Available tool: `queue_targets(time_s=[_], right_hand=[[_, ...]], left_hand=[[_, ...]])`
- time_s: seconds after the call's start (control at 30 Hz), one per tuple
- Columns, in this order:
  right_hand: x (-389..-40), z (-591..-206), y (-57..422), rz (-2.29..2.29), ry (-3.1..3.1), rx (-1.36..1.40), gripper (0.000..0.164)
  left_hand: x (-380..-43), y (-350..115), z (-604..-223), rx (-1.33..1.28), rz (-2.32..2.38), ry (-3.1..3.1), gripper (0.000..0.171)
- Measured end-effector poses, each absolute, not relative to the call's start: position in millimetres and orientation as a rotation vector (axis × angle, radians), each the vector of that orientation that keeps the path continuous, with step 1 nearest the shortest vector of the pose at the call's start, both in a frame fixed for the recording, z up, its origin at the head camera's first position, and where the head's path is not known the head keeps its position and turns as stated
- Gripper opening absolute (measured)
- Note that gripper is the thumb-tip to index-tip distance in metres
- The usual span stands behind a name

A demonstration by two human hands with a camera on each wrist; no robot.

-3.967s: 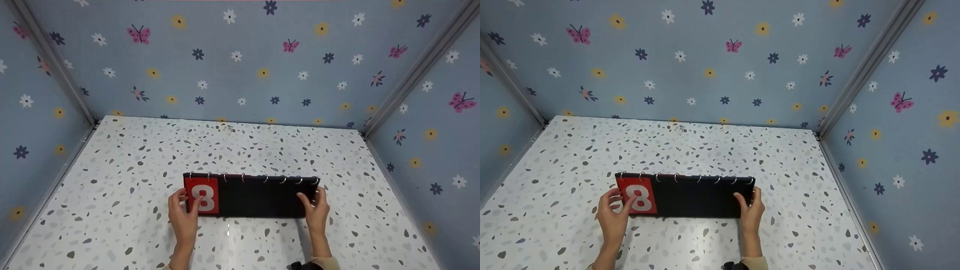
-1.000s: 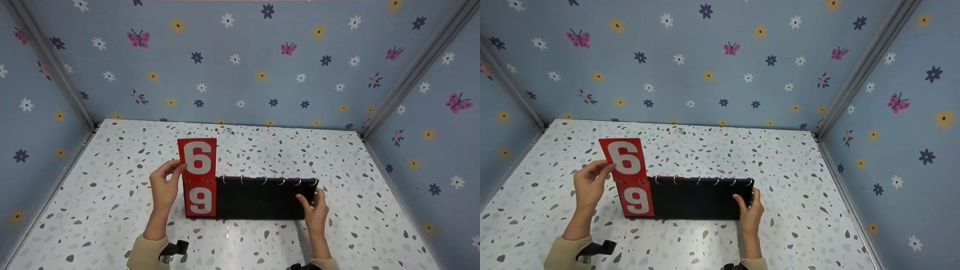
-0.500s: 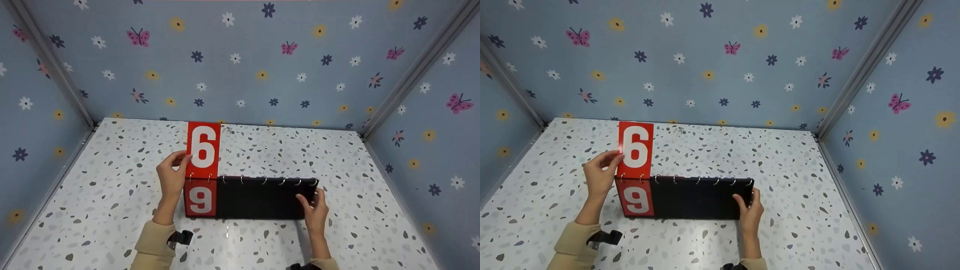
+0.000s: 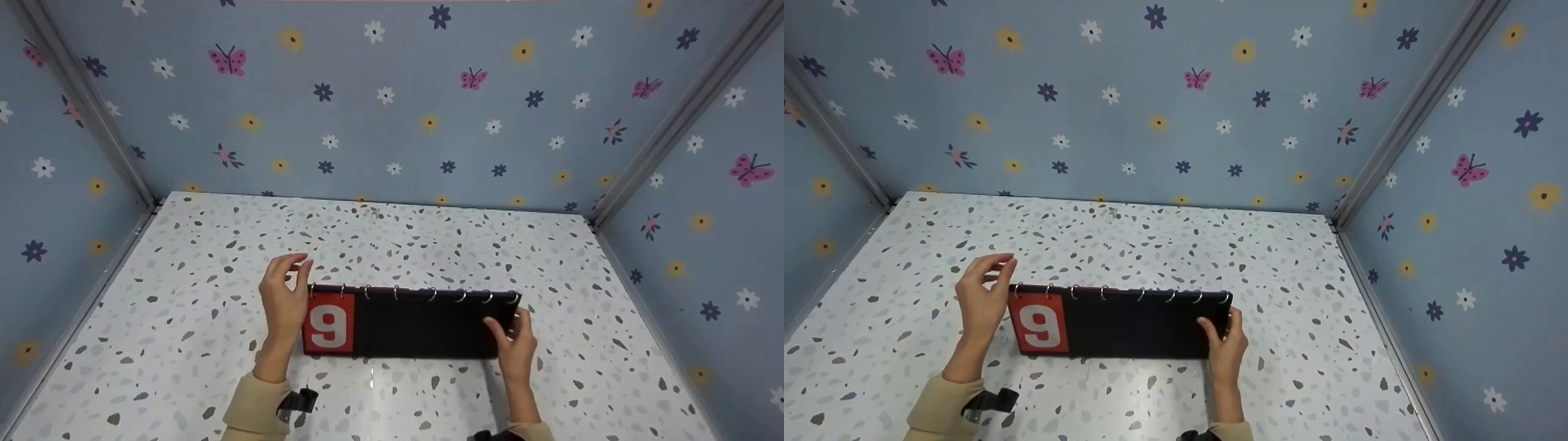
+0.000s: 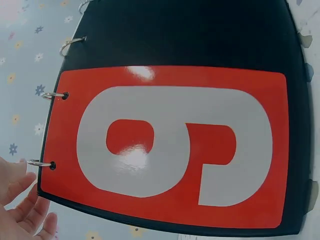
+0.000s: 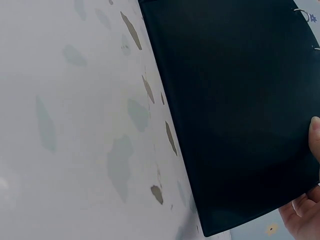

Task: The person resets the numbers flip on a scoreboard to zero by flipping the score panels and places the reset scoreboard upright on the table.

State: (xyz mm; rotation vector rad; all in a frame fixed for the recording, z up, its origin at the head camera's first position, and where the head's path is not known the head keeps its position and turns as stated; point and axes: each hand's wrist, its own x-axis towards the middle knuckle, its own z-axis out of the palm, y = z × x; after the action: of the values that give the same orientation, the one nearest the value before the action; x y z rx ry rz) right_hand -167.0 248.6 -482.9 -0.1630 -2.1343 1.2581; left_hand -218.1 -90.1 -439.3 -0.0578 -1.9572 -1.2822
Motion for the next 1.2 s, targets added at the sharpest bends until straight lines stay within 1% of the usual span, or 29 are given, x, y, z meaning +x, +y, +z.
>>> queue_targets(time_s=[0.33, 0.6, 0.77, 1.2], right_hand=[[-167, -483, 249, 1.265, -2.128, -0.151, 0.035], [-181, -513, 266, 1.285, -2.129, -0.164, 0.038], [-181, -514, 267, 1.266, -2.126, -0.145, 0.039], [-181, -513, 267, 1.272, -2.121, -0.162, 0.04]], left_hand=[[-193, -84, -450, -0.039, -1.286, -1.909, 0.017], [-172, -76, -469, 0.019, -1.302, -1.904, 0.027], [-166, -73, -481, 0.053, -1.317, -1.921, 0.034], [-161, -66, -492, 0.135, -1.376, -1.95, 0.039]])
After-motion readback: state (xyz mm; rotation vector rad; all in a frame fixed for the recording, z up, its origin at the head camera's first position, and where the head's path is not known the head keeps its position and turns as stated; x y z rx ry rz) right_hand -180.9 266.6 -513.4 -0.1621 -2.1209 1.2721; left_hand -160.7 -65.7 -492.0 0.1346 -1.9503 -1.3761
